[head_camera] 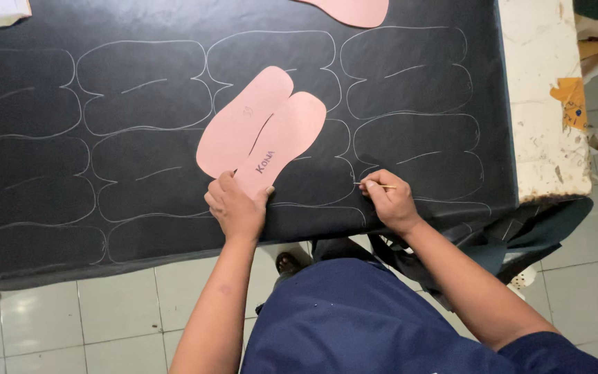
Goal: The person places pink insole-shaped templates onto a black sheet and traces their outlines with a small stick. The person repeats this process multiple times across the sheet, occasionally adjusting the sheet and moving the templates.
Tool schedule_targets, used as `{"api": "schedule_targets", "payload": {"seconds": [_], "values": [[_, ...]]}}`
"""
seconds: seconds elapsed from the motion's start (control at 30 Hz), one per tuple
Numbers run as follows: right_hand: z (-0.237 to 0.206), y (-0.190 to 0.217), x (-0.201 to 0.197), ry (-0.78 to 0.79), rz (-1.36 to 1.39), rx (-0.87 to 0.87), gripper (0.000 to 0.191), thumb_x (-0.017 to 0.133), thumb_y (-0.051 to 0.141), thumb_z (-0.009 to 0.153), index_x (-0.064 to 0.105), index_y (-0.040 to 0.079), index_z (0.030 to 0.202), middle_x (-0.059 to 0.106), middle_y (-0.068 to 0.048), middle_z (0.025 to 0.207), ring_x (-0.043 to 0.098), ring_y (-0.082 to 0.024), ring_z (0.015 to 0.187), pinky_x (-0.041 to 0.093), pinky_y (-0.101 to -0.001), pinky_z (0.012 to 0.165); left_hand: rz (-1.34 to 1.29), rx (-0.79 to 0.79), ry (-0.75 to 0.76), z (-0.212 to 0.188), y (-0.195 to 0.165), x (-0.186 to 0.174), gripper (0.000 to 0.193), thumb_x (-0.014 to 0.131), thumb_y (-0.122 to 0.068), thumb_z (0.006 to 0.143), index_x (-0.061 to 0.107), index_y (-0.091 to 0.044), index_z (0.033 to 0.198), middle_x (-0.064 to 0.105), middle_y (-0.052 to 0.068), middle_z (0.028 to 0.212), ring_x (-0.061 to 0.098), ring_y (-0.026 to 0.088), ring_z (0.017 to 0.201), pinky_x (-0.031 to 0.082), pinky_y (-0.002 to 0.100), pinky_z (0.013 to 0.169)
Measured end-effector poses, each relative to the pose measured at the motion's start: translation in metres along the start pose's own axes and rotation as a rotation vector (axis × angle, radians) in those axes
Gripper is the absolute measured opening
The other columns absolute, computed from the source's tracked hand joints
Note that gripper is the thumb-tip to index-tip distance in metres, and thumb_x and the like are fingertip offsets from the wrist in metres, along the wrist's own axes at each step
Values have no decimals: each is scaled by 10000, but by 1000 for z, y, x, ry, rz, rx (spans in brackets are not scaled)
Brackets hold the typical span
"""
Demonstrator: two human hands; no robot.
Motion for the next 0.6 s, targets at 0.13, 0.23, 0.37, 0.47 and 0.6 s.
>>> {"api": "schedule_targets", "payload": {"seconds": [0.13,0.23,0.37,0.47,0.6], "values": [[20,2,-3,-61,119,-99,181,555,108,1052,682,-13,1097,737,-82,1014,695,-126,919,572,-273,860,-94,-97,46,8,-8,-5,857,942,-296,666,441,-19,1303,442,233,1263,431,438,1189,410,504,1011],[48,7,-3,-67,124,-116,223,545,122,1052,676,-11,1175,739,-82,1087,698,-127,968,565,-272,869,-170,-134,50,5,-10,-2,823,917,-267,701,425,-21,1313,416,236,1281,481,437,1168,451,485,981],[67,11,-3,-61,70,-91,240,547,136,1043,681,-7,1183,746,-79,1091,706,-124,959,567,-273,844,-211,-50,-53,-3,1,1,819,901,-250,748,406,-19,1358,394,251,1302,509,450,1152,470,497,979],[70,14,-4,-58,50,-101,238,556,136,1042,688,-7,1179,753,-79,1072,702,-122,934,566,-273,851,-172,30,-163,-8,18,-3,830,906,-227,748,409,-14,1378,392,256,1283,483,463,1178,466,502,996],[72,18,-3,-54,39,-128,236,565,132,1034,686,-10,1180,758,-78,1070,701,-118,920,560,-269,851,-212,-26,-190,-11,42,-8,770,900,-220,773,430,-27,1352,396,227,1306,488,433,1204,466,486,1012]]}}
Point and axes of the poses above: each hand's wrist, its own z-axis towards the middle knuckle, its own x-axis out of the palm, y = z × x, the point moved 3 cm from there along z, towards the middle knuckle
